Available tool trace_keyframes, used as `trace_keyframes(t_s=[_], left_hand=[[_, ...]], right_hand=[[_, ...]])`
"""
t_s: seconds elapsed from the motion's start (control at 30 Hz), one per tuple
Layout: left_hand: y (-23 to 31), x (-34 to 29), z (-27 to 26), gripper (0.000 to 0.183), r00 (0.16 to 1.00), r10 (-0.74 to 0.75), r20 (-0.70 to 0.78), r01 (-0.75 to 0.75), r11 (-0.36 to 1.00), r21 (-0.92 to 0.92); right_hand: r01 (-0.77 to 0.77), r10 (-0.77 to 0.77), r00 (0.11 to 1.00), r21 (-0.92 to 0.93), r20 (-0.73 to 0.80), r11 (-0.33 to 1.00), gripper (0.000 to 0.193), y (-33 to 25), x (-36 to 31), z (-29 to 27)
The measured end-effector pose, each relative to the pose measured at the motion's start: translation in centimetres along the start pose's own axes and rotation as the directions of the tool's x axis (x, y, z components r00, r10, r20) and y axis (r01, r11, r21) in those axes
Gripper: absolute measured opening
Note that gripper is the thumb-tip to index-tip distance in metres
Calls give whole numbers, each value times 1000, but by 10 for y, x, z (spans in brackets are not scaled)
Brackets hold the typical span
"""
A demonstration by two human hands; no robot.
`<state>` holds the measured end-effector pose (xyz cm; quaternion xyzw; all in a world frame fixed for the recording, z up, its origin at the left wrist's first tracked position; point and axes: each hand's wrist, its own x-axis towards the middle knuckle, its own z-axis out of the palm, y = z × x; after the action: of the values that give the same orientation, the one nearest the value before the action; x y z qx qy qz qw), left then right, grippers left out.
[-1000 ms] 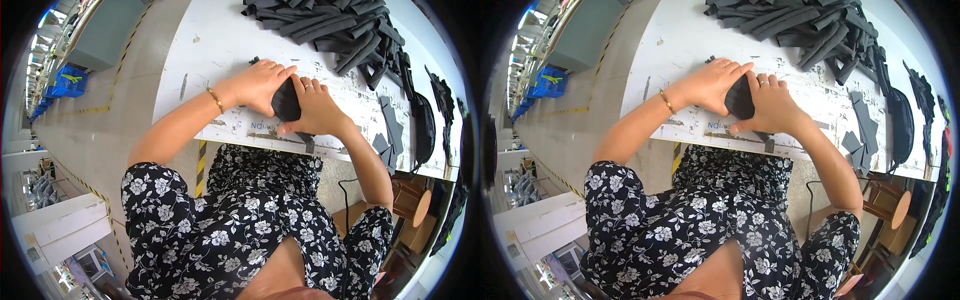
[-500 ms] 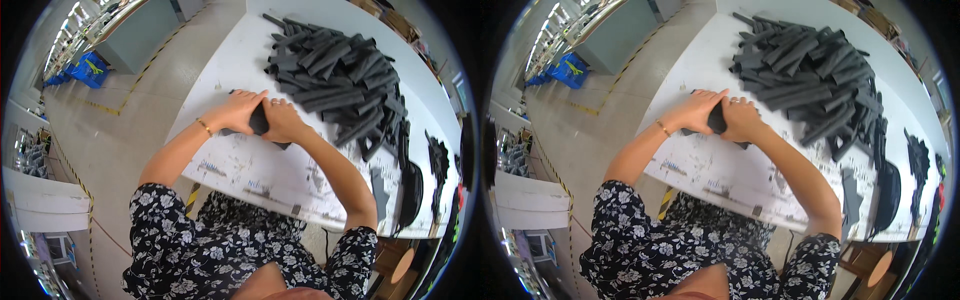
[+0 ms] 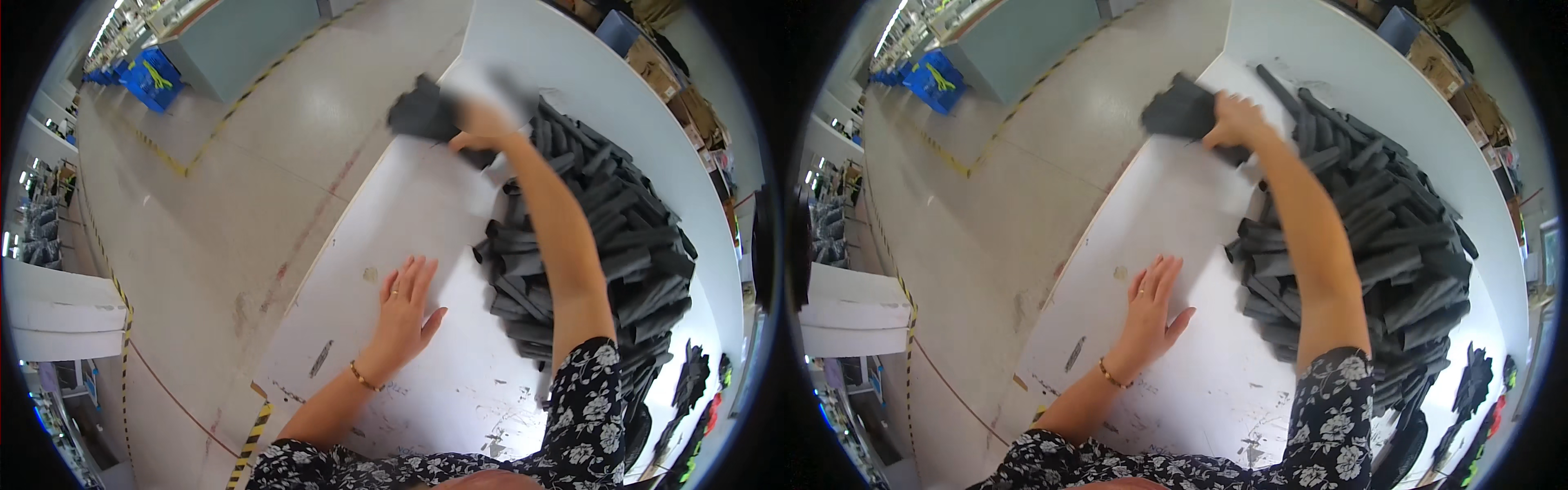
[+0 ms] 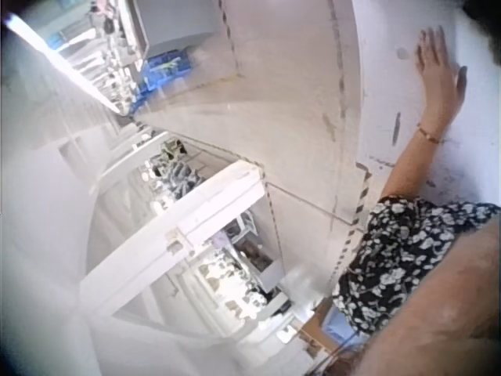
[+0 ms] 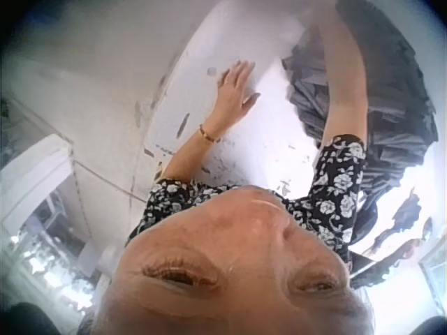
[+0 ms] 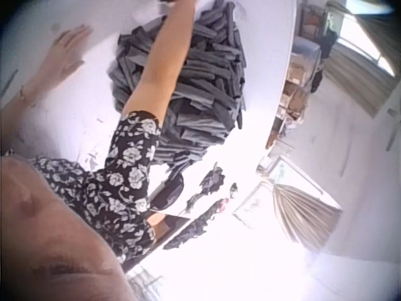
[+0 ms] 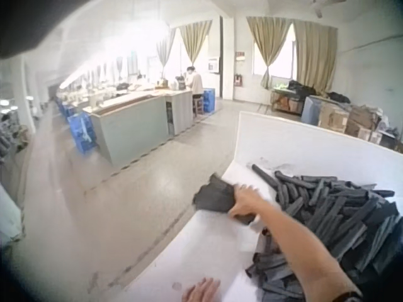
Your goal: The person inserts small rectangular fabric pieces into larger cylindrical fabric sleeves. The person works at a white table in a factory setting, handling the parts one by one and stacking the assembled units.
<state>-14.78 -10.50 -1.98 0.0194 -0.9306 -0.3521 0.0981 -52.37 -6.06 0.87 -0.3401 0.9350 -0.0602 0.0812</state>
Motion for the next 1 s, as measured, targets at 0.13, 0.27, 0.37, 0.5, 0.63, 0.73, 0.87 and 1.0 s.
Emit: trace_keyframes(t_s=[0.13,0.27,0.37,0.5,0.63,0.73,0.87,1.0], left_hand=[[7,8,-9,67,996,-51,70,59,989,-133],[1,9,-14,63,988,-127,89,143,967,-210],[-2,11,-16,61,987,-130,96,146,971,-191],[-3,11,-15,58,985,-133,111,151,973,-177],[-1,10,-13,56,982,-135,129,154,977,-150],[0,8,-12,56,981,-131,142,150,979,-137],[1,8,-12,56,980,-127,155,148,980,-133],[0,7,-12,56,982,-116,151,136,982,-133]], right_hand=[[-136,135,991,32,18,990,103,111,62,-12],[-222,226,973,-62,57,973,119,151,106,-21],[-254,259,958,-56,118,965,120,162,119,-29],[-342,363,928,-197,85,919,127,153,109,-24],[-352,378,926,-342,9,871,131,112,83,-36],[-185,177,983,-284,-54,941,129,89,74,-35],[138,-171,984,-401,-46,906,126,58,93,-24],[257,-356,921,-438,-159,861,86,31,118,-3]])
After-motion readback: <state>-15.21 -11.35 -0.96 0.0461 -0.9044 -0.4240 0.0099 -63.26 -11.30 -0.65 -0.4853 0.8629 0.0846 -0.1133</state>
